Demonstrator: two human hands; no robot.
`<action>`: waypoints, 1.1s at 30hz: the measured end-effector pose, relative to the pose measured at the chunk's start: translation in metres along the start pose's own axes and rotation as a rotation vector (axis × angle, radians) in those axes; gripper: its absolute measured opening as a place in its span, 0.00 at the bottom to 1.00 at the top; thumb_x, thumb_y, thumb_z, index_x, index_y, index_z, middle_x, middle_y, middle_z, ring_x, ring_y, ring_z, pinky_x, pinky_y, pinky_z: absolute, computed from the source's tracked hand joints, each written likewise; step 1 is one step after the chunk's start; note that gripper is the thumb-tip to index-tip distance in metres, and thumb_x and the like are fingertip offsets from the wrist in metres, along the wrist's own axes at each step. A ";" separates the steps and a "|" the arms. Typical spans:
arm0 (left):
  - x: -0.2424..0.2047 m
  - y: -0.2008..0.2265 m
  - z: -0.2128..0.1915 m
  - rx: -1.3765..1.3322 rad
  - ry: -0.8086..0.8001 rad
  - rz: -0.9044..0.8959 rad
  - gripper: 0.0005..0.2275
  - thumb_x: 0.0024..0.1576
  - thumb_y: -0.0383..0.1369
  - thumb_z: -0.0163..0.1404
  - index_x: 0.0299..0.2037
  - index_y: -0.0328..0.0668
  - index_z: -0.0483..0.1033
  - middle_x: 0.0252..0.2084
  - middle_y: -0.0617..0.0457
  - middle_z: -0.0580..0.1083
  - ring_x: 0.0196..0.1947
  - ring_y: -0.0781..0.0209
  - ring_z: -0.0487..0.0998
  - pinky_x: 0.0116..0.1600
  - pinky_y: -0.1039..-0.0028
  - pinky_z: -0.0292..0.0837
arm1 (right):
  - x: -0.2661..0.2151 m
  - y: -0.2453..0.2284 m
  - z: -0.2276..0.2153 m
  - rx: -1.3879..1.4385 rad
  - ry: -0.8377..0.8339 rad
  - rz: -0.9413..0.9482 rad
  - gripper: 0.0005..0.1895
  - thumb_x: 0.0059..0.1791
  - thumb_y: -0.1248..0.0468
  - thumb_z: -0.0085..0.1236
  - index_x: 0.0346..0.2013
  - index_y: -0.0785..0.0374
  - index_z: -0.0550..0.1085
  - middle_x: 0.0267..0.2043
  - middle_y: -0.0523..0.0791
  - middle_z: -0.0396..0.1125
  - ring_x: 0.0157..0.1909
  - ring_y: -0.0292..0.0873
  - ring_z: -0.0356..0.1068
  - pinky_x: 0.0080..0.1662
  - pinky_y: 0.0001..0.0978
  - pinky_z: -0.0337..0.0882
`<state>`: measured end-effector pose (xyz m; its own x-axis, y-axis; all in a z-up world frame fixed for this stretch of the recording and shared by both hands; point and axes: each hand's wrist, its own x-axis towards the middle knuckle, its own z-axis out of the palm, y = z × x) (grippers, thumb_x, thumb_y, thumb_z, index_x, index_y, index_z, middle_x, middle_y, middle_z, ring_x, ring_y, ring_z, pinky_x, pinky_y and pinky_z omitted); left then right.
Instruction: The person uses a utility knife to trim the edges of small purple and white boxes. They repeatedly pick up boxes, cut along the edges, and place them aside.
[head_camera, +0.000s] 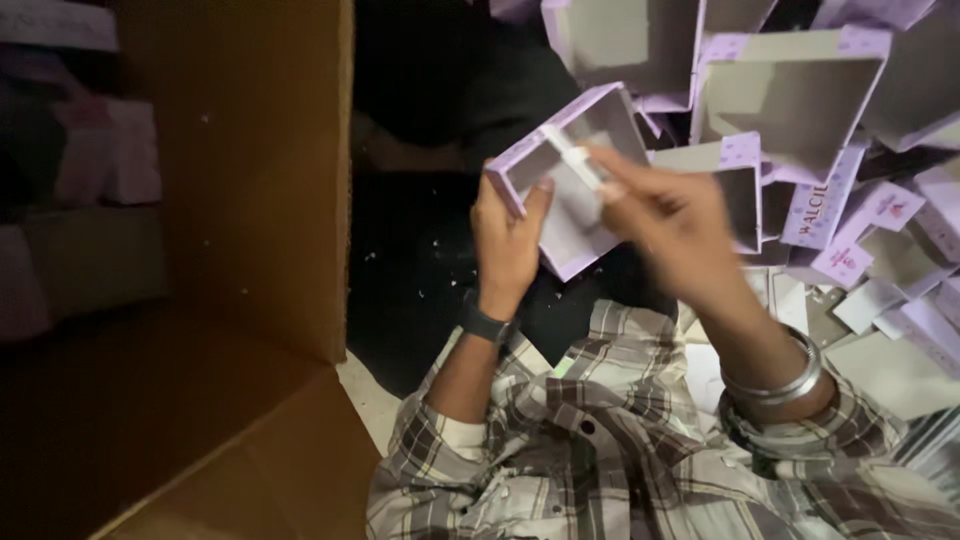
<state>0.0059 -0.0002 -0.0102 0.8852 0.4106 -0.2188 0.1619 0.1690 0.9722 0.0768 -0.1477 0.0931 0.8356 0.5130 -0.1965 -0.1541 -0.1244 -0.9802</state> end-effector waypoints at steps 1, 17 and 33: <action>0.000 0.000 -0.003 -0.019 -0.007 -0.017 0.15 0.63 0.32 0.54 0.55 0.29 0.70 0.47 0.47 0.79 0.46 0.63 0.79 0.51 0.72 0.76 | 0.002 -0.001 -0.010 0.411 -0.003 0.090 0.22 0.54 0.69 0.53 0.64 0.71 0.73 0.31 0.44 0.69 0.28 0.32 0.63 0.31 0.25 0.65; -0.025 0.026 -0.023 -0.362 -0.385 -0.501 0.23 0.54 0.30 0.56 0.60 0.33 0.68 0.50 0.49 0.78 0.47 0.63 0.80 0.53 0.71 0.75 | -0.006 0.072 -0.067 0.085 -0.157 0.324 0.36 0.50 0.44 0.52 0.71 0.55 0.65 0.25 0.33 0.57 0.21 0.28 0.52 0.22 0.23 0.51; -0.001 0.093 -0.071 -0.174 -0.260 -0.118 0.24 0.65 0.48 0.37 0.61 0.37 0.65 0.46 0.44 0.79 0.36 0.59 0.82 0.34 0.76 0.75 | 0.015 -0.114 -0.244 0.121 0.313 -0.426 0.26 0.65 0.41 0.35 0.60 0.56 0.70 0.25 0.34 0.48 0.24 0.28 0.46 0.30 0.21 0.47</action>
<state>-0.0104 0.0787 0.0746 0.9501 0.1406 -0.2785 0.2127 0.3613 0.9079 0.2357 -0.3329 0.2080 0.9516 0.2166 0.2179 0.1886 0.1480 -0.9708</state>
